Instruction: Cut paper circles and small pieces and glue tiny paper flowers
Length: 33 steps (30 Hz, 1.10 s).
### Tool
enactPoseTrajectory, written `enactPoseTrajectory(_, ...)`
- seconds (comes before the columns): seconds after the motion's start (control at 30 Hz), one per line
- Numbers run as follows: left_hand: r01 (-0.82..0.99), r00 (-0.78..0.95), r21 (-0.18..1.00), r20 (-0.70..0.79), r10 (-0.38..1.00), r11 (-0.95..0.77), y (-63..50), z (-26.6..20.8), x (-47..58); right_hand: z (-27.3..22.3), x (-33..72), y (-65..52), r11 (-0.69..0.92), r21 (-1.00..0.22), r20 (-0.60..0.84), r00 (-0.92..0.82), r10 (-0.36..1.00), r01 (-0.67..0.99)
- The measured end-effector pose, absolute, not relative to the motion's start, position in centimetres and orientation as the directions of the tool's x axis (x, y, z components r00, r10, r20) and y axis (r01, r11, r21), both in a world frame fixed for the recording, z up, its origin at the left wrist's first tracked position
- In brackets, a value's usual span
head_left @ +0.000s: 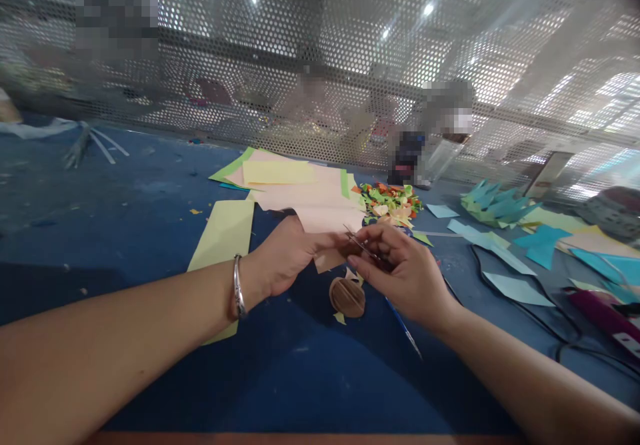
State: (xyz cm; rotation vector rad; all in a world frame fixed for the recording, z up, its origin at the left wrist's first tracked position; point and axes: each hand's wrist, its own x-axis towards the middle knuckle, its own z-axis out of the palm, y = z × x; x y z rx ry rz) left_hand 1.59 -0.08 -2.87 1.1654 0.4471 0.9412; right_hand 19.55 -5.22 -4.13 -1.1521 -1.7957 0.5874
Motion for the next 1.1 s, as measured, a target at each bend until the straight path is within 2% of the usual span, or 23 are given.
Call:
enactPoseTrajectory(0.1, -0.408, 0.572, 0.912, 0.225, 0.789, 0.035, 0.0, -3.0, 1.4, -4.1, 19.7, -5.4, 0.442, -0.735, 0.421, -0.164, 0.892, 0.514)
enactPoseTrajectory(0.23, -0.375, 0.593, 0.927, 0.231, 0.771, 0.011, 0.1, -3.1, 1.2, -4.0, 20.0, -5.3, 0.421, -0.708, 0.398, -0.172, 0.901, 0.567)
enactPoseTrajectory(0.67, -0.269, 0.665, 0.946, 0.045, 0.745, 0.183, 0.4, -2.9, 0.7, -3.9, 20.7, -5.4, 0.409, -0.657, 0.406, -0.159, 0.9, 0.633)
enactPoseTrajectory(0.97, -0.245, 0.646, 0.898, -0.131, 0.752, 0.367, 0.2, -2.0, 0.7, -3.6, 20.5, -5.5, 0.422, -0.673, 0.406, -0.173, 0.897, 0.608)
enactPoseTrajectory(1.1, -0.284, 0.639, 0.888, -0.107, 0.762, 0.362, 0.2, -2.3, 0.8, -3.4, 20.4, -5.6, 0.424, -0.669, 0.42, -0.161, 0.893, 0.61)
